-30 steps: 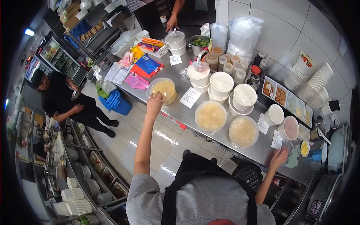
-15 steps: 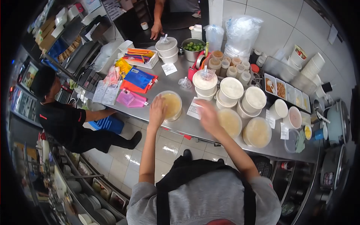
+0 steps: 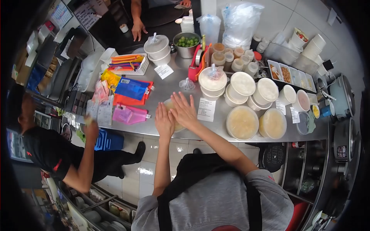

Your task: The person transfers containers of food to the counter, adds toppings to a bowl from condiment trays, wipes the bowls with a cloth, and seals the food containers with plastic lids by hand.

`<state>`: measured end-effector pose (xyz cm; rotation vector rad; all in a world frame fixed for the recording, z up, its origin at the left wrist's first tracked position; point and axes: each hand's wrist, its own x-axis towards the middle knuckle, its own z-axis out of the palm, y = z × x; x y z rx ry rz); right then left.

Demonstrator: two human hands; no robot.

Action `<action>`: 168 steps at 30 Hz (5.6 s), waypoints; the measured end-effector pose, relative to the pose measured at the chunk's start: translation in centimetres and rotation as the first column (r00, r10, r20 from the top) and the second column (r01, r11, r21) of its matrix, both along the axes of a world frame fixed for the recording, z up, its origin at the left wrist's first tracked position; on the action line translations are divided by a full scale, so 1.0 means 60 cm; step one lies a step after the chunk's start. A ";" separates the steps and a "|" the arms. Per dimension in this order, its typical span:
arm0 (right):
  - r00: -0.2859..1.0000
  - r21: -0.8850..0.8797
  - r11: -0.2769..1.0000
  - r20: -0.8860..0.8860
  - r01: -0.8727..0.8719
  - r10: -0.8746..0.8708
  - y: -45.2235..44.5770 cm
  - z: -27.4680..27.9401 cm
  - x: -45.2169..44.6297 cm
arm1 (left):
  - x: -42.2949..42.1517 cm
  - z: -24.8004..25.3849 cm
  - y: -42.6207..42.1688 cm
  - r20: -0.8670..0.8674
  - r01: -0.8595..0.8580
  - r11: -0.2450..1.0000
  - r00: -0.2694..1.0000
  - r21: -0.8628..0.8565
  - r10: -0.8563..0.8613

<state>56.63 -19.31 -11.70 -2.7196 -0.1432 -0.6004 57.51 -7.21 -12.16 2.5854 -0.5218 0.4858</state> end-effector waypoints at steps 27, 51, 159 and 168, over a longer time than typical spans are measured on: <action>0.962 0.694 0.706 0.071 0.142 -0.263 -0.060 0.008 0.175 | 0.118 0.038 0.037 -0.211 0.388 0.922 0.902 0.009 -0.377; 0.907 0.870 0.465 0.051 0.166 -0.419 0.067 0.134 0.040 | 0.374 0.008 -0.185 -0.649 -0.139 0.659 -0.113 -0.739 -0.752; 0.875 0.886 0.037 -0.450 0.463 -0.178 0.113 -0.029 -0.140 | 0.334 -0.099 -0.024 -0.211 0.452 0.421 0.445 -0.786 -0.871; 0.874 0.886 0.047 -0.445 0.462 -0.197 0.111 -0.062 -0.107 | 0.324 -0.128 0.000 -0.443 0.385 0.595 0.416 -0.705 -0.794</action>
